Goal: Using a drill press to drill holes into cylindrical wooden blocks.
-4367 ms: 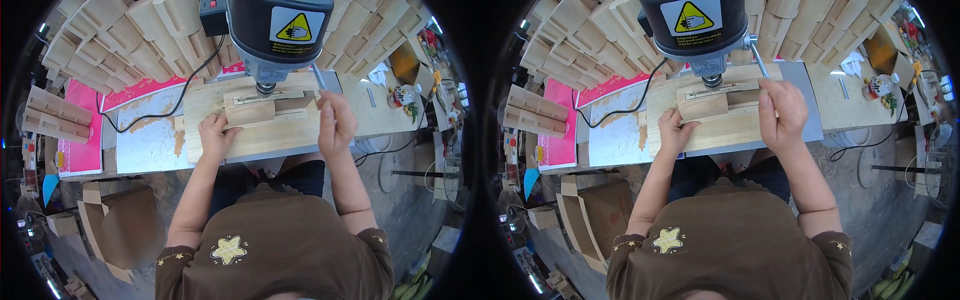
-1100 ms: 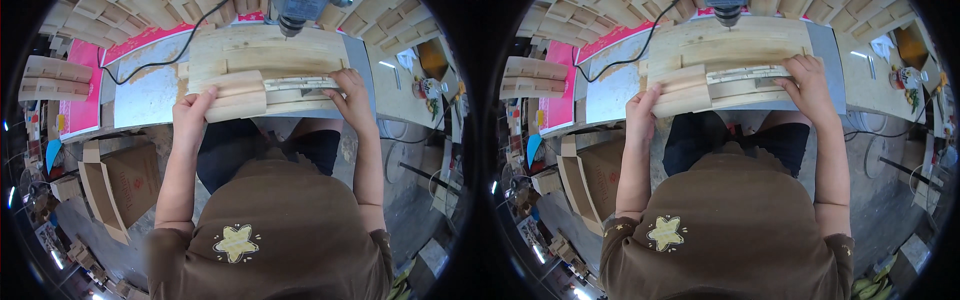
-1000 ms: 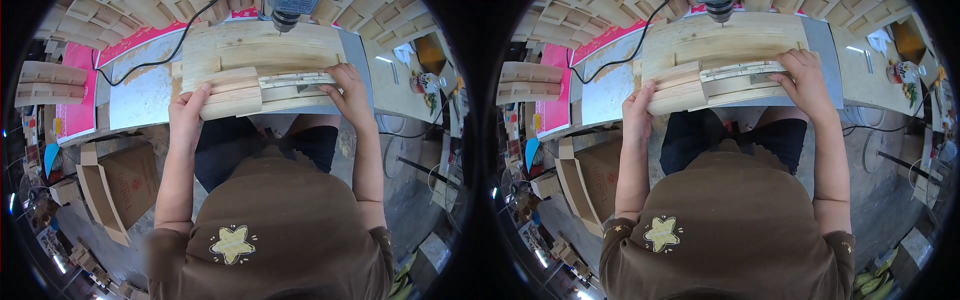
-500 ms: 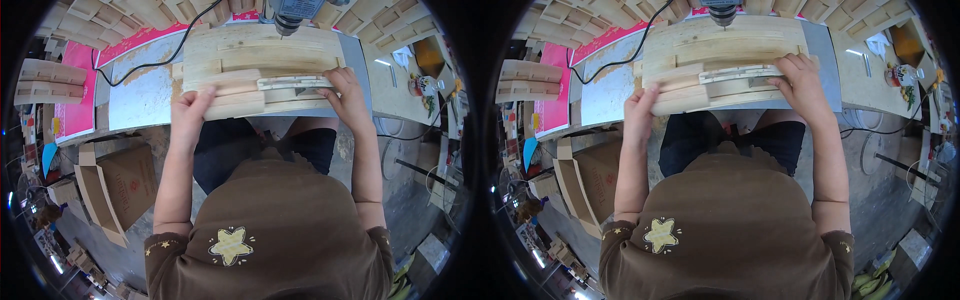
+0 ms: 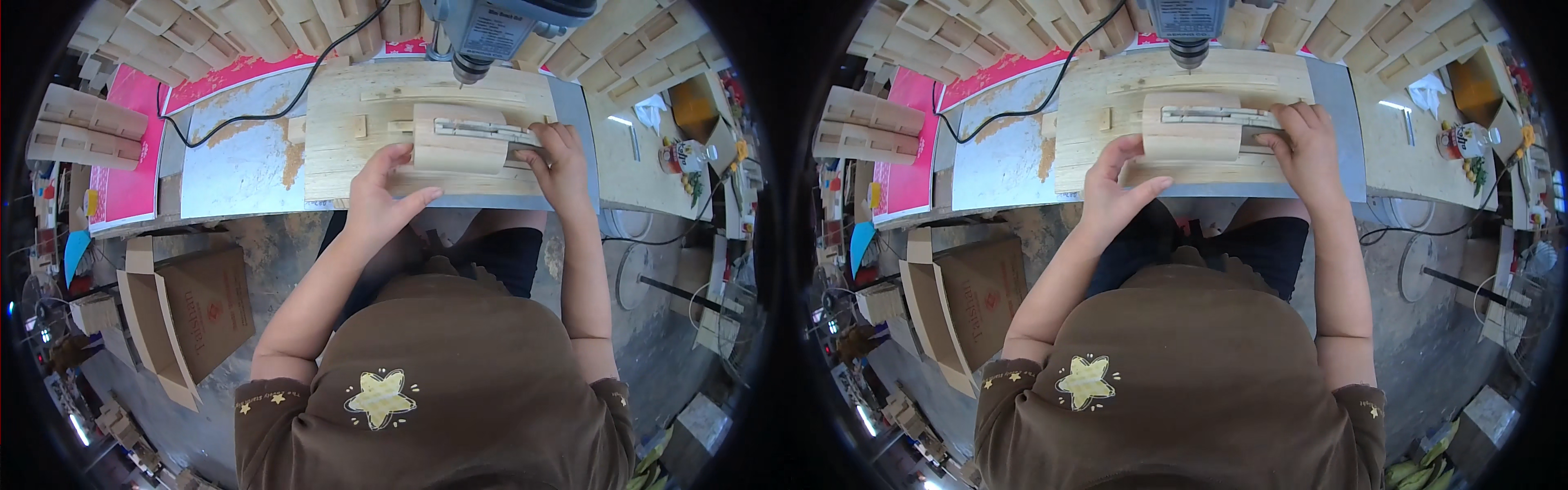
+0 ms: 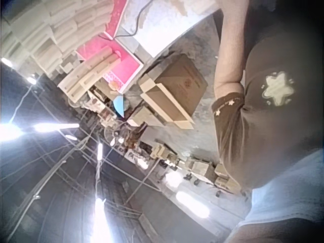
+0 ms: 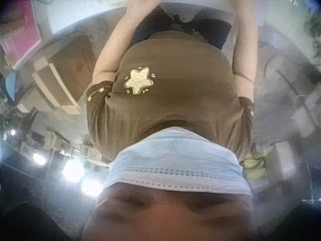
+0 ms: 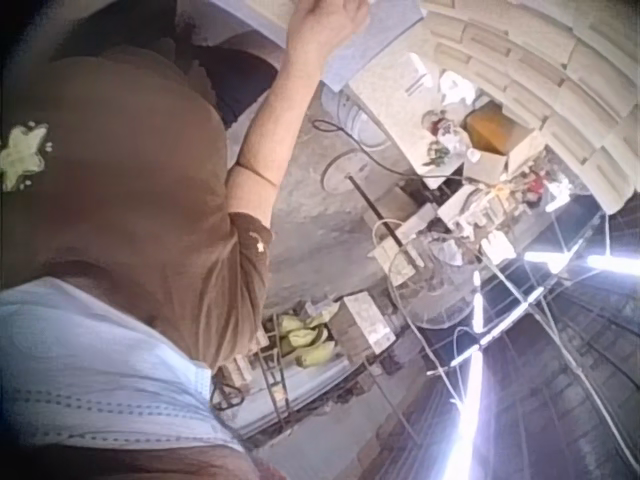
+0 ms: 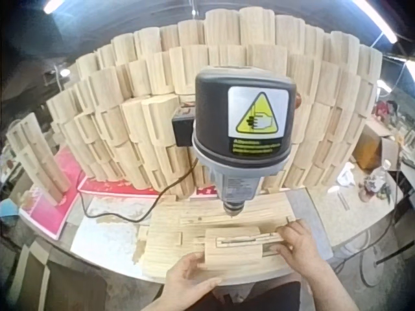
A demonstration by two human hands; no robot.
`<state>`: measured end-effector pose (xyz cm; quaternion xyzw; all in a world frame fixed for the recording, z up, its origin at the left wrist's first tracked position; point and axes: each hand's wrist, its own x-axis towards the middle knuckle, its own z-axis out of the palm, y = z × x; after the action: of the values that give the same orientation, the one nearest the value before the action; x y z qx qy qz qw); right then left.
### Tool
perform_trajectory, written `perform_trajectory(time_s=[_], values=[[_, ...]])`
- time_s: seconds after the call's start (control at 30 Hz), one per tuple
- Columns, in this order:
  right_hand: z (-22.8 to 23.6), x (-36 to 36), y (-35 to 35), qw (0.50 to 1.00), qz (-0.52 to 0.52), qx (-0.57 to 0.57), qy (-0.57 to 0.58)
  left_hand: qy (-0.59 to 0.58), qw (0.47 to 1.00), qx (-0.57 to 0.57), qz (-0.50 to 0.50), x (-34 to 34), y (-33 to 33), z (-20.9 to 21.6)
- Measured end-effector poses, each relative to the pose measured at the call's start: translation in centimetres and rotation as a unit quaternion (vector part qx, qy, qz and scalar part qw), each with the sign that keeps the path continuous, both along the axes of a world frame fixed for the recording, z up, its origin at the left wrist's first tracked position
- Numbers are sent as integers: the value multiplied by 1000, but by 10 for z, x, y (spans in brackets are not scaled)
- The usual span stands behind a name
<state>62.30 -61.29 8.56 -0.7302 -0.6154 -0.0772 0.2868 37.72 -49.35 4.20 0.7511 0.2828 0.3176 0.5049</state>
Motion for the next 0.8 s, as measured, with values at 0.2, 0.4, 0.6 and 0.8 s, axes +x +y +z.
perform_trajectory(time_s=[0.2,0.4,0.6,0.8], values=[[-2,21,40,1000,-18,-5,3,39,979,191,53,28,31,-13],[-14,8,56,999,-6,29,-20,112,947,281,108,20,58,-28],[30,22,56,878,11,150,455,126,950,272,87,14,63,-30],[155,39,101,904,-16,338,263,111,947,287,95,19,60,-30]])
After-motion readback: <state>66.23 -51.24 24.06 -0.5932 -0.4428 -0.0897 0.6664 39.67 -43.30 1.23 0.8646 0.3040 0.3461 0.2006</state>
